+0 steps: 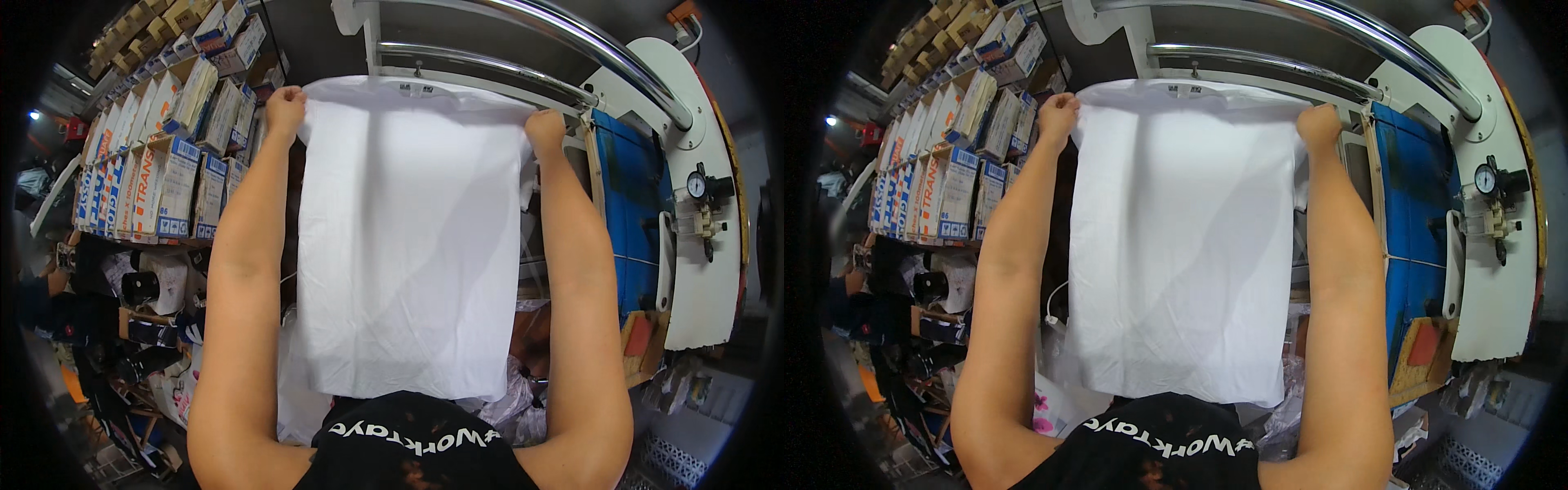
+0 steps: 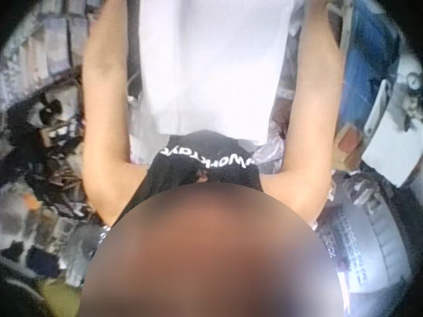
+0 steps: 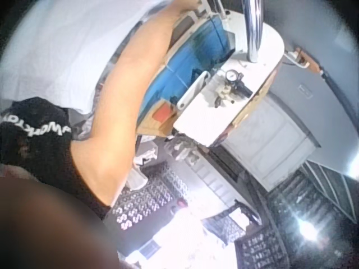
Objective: The person places t-shirts on a heat press, aligns them, and applies transfer sheets. They use scissors to trim excess transfer material and place labels on the shirts. The person handles multiple t-shirts and transfer sheets, stacking finished shirts on a nearby chair.
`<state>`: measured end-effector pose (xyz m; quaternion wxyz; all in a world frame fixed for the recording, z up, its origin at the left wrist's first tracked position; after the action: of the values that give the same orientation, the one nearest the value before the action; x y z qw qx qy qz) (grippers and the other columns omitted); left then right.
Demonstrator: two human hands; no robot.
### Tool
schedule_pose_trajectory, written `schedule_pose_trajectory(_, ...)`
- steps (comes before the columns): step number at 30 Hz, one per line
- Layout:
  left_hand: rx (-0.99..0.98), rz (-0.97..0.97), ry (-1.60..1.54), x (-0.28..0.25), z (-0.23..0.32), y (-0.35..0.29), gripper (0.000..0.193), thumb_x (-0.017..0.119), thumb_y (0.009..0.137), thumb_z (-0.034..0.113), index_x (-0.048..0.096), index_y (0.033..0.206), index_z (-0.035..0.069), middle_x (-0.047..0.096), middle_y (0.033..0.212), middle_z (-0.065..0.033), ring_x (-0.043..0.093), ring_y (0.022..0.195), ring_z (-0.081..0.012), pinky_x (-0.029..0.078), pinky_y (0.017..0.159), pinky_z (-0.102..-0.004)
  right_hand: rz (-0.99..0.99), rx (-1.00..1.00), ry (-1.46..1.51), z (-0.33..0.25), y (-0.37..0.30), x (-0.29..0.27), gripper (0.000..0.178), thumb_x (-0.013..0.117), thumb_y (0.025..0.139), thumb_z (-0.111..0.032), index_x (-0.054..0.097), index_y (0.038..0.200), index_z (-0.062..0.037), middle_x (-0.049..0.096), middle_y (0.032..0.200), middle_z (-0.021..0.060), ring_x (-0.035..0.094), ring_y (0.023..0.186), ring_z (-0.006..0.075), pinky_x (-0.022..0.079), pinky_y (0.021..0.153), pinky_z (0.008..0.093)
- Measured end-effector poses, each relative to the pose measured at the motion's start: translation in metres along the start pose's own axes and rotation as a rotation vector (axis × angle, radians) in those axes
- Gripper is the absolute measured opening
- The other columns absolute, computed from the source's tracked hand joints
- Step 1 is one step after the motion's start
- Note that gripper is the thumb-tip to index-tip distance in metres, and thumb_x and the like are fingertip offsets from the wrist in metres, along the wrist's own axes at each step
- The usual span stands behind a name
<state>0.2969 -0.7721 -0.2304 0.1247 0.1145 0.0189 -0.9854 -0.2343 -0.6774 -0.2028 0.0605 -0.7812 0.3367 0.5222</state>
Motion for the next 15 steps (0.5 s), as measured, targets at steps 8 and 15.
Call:
schedule_pose_trajectory(8,0.625,-0.452,0.824,0.107,0.045,-0.084,0.034,0.064,0.098,0.034,0.073,0.115,0.007,0.07,0.123,-0.0144,0.062,0.119,-0.0368,0.047,0.105,-0.0522,-0.347,-0.646,-0.115,-0.126,-0.103,0.022,0.05,0.059,0.1,-0.05,0.069,0.12,-0.0058,0.066,0.126,0.0175,0.059,0.122,0.0387,0.045,0.105,0.0531)
schedule_pose_trajectory(15,0.506,-0.213,1.156,0.036,0.043,-0.115,0.06,0.058,0.102,0.042,0.05,0.152,0.01,0.04,0.161,-0.0226,0.038,0.147,-0.0464,0.024,0.122,-0.0645,-0.229,-0.289,-0.374,-0.051,-0.117,-0.016,0.075,0.052,0.103,-0.059,0.041,0.157,-0.0078,0.037,0.16,0.0289,0.037,0.148,0.0451,0.035,0.119,0.0543)
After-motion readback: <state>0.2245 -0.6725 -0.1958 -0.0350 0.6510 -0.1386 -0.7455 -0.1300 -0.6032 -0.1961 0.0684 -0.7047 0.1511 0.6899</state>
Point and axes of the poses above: each hand's wrist, its own y-axis towards the middle knuckle, its own x-axis out of the palm, z = x × y, the point moved 2 cm from there along y, towards the middle knuckle
